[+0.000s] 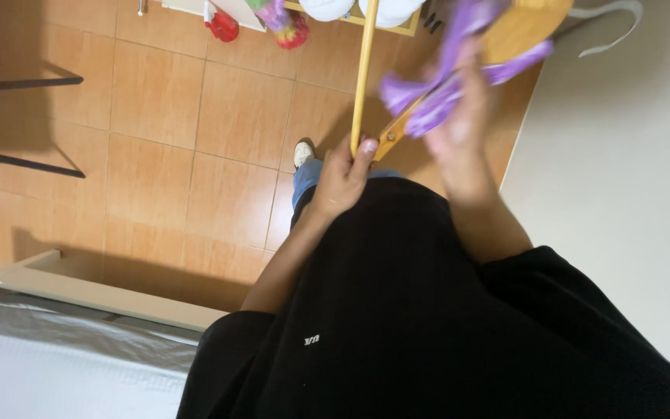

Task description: The person wipes wooden hangers with a purple and white striped cloth. They repeatedly take hangers from a rack, wipe them thoroughly, and return them to the rack. The person also briefly handles a black and yellow garment hanging on the rack.

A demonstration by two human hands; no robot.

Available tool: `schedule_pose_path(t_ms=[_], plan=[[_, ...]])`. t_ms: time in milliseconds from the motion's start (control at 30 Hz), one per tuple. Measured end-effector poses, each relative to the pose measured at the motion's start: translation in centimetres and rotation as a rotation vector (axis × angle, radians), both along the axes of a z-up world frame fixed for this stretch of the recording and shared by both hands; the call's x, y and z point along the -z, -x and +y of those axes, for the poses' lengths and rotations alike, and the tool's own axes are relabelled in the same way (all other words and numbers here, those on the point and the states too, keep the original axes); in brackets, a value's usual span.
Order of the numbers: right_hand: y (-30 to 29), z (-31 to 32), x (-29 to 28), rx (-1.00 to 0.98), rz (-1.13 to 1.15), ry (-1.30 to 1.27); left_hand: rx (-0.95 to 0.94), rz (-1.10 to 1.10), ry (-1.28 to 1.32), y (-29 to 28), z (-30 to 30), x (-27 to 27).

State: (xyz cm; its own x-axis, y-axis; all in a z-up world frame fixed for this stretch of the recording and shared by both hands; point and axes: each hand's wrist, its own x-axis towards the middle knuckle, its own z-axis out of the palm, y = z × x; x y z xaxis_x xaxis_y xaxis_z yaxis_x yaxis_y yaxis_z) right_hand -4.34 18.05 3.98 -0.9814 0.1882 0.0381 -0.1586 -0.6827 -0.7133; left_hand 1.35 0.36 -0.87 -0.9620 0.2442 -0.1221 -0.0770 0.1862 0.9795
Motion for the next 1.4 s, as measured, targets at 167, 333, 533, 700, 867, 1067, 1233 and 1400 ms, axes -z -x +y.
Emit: schedule_pose_path(t_ms=[167,333,533,700,867,1067,1233,1400], plan=[[-1.1,-2.5,3.1,-0.116,-0.087,0.031,0.035,0.018,0.047,1.2,0.6,0.6],[-0.9,1.0,4.0,-0.298,0.023,-0.263,-0.034,0.34,-0.128,3.2,-1.6,-2.6],[-0.8,3.9,2.5,-0.711,0.072,-0.696,-0.356,0.903,0.454,6.8,-9.1,-9.4],[-0.4,6.4,-0.1,-0.925,-0.296,-0.874,0.096,0.531,0.904,7.8,-11.4,-9.9],[-0.7,8.3,2.6,-0.81,-0.129,-1.098,0.008,0.51,0.842,5.5,-10.6,-7.3],[0.2,5.7,8.0,-0.141,0.225,-1.152,-0.055,0.46,0.857,4.0,-6.3,-6.7],[1.0,-0.1,-0.7,-0.031,0.31,-1.128,0.0,0.439,0.877,2.9,-2.8,-5.5],[2.2,-0.4,-0.8,0.131,0.219,-1.282,-0.056,0.358,0.824,1.4,-1.1,-3.5]])
